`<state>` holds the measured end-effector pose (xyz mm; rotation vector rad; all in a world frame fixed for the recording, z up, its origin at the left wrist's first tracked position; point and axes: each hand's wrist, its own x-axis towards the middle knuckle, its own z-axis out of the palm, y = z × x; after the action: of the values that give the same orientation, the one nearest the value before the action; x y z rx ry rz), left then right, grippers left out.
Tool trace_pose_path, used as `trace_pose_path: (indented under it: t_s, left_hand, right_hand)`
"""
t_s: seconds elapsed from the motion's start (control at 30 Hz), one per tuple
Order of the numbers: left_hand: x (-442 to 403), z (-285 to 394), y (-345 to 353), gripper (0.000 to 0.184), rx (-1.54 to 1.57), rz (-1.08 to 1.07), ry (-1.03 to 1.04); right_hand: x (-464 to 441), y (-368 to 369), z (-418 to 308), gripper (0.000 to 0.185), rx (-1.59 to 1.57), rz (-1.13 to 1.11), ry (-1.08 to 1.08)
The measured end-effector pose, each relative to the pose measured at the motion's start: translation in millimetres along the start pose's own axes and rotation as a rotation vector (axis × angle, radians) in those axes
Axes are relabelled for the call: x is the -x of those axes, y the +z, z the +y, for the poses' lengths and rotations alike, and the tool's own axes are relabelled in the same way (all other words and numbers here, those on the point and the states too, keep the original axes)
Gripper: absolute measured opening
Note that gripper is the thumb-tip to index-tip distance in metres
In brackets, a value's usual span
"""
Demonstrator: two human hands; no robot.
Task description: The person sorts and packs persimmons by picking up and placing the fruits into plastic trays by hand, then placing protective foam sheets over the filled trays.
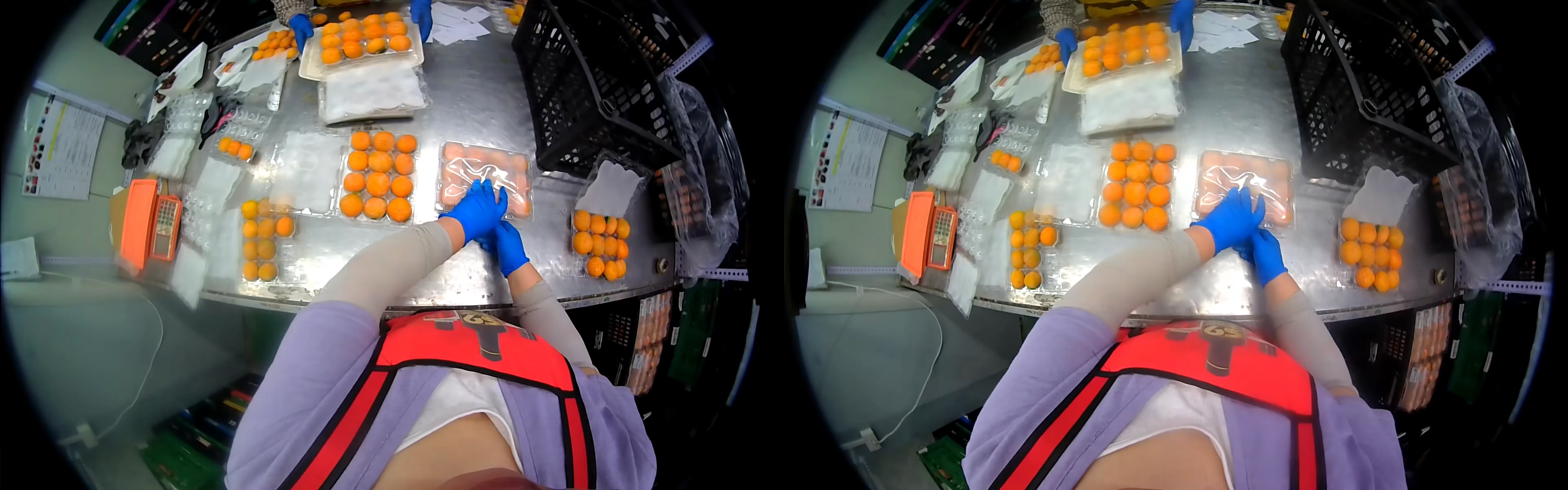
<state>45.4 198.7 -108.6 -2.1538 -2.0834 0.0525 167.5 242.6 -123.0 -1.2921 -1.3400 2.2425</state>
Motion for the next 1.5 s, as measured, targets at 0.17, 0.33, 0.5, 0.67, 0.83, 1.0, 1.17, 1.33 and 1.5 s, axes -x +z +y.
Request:
trace_pose_path:
  t_s: [0.17,0.33,0.5,0.67,0.83,1.0,1.17,1.33,1.5]
  left_hand:
    - [-1,-17,-5,0.044,0.03,0.143,0.074]
    - [-1,-22,4,0.04,0.06,0.245,0.111]
    - [-6,-26,-21,0.04,0.528,-0.104,0.0]
    - [-7,-30,-29,0.042,0.315,0.045,-0.054]
    - [-8,-75,-62,0.02,0.128,0.206,-0.146]
    - [-19,-126,-89,0.015,0.002,0.257,-0.265]
    - [-27,-150,-84,0.037,0.136,0.449,-0.396]
    - [-11,-154,-85,0.055,0.245,0.616,-0.3]
    - [18,-134,-87,0.053,0.325,0.731,-0.332]
  right_hand:
    - [-10,18,-6,0.021,-0.14,-0.002,0.015]
    - [-16,27,-13,0.019,-0.262,0.076,0.145]
    - [-40,17,15,0.023,-0.249,-0.092,0.242]
    - [-26,20,5,0.025,-0.167,-0.037,0.277]
    - [-29,10,13,0.022,-0.172,-0.063,0.293]
    - [-28,8,12,0.028,-0.125,-0.077,0.321]
    - [-22,3,9,0.024,-0.163,-0.126,0.339]
    - [10,-6,-26,0.014,0.082,-0.018,-0.16]
    - [-9,-8,-63,0.033,0.945,0.187,-0.957]
